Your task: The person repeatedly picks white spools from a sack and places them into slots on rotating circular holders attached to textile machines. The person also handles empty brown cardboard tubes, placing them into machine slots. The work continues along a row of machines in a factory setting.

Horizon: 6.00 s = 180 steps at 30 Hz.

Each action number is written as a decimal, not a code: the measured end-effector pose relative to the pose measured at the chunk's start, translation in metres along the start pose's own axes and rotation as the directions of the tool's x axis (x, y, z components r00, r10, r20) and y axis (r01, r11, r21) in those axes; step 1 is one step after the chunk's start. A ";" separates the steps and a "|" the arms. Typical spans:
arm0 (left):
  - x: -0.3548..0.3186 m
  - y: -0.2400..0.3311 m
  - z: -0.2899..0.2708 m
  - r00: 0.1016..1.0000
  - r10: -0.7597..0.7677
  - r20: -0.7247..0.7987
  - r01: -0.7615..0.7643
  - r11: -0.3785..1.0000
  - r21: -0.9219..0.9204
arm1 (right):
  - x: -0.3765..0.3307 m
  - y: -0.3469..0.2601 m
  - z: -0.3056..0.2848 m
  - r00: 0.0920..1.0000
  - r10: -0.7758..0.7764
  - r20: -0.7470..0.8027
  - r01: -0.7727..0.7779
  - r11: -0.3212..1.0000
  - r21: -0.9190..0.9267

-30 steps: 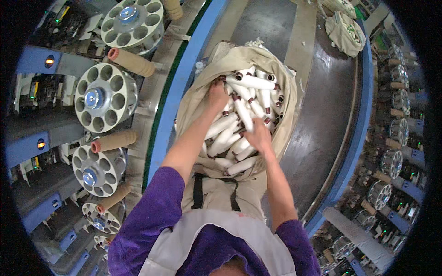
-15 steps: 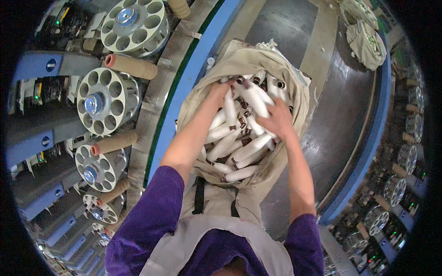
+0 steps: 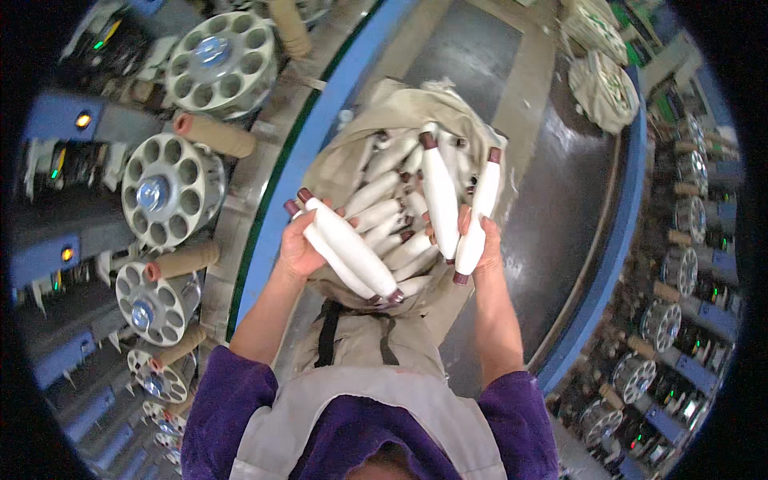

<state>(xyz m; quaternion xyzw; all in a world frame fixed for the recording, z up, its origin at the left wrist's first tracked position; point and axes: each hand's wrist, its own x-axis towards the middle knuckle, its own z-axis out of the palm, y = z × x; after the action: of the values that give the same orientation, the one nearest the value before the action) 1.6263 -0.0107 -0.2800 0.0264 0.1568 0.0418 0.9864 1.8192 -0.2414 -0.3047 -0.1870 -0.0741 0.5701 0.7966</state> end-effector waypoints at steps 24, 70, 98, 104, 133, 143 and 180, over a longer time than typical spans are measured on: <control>-0.393 0.076 0.002 0.390 0.858 0.334 -0.320 -0.214 0.923 | 0.178 0.360 0.309 0.577 0.512 0.636 0.514 0.378 -0.770; -0.449 0.157 -0.111 -0.370 0.921 -0.122 -0.801 -0.250 0.544 | 0.270 0.498 0.363 0.572 0.627 0.529 -0.120 0.702 -0.702; -0.416 0.174 -0.065 -0.211 0.958 -0.196 0.188 0.237 0.953 | 0.249 0.515 0.293 0.463 0.435 0.772 0.875 -0.086 -0.477; -0.434 0.179 -0.050 -0.253 0.964 -0.077 -0.567 -0.083 0.820 | 0.253 0.522 0.283 0.493 0.515 0.701 0.814 0.013 -0.581; -0.389 0.176 -0.086 0.050 0.998 0.049 -0.567 -0.012 0.823 | 0.241 0.492 0.378 0.550 0.772 0.317 -0.382 0.571 -0.727; -0.434 0.182 -0.121 -0.292 0.947 0.137 0.554 0.051 0.831 | 0.265 0.564 0.355 0.546 0.747 0.380 0.461 0.112 -0.880; 0.020 -0.025 -0.027 0.856 0.489 0.168 -0.131 -0.110 0.985 | -0.001 0.071 0.005 0.776 -0.478 -0.411 -0.513 -0.099 -0.853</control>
<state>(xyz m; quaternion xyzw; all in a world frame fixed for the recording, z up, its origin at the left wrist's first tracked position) 1.6390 -0.0326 -0.3140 0.7457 0.2510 0.1536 0.5977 1.7550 -0.2214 -0.3276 -0.8907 -0.1966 0.2266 0.3415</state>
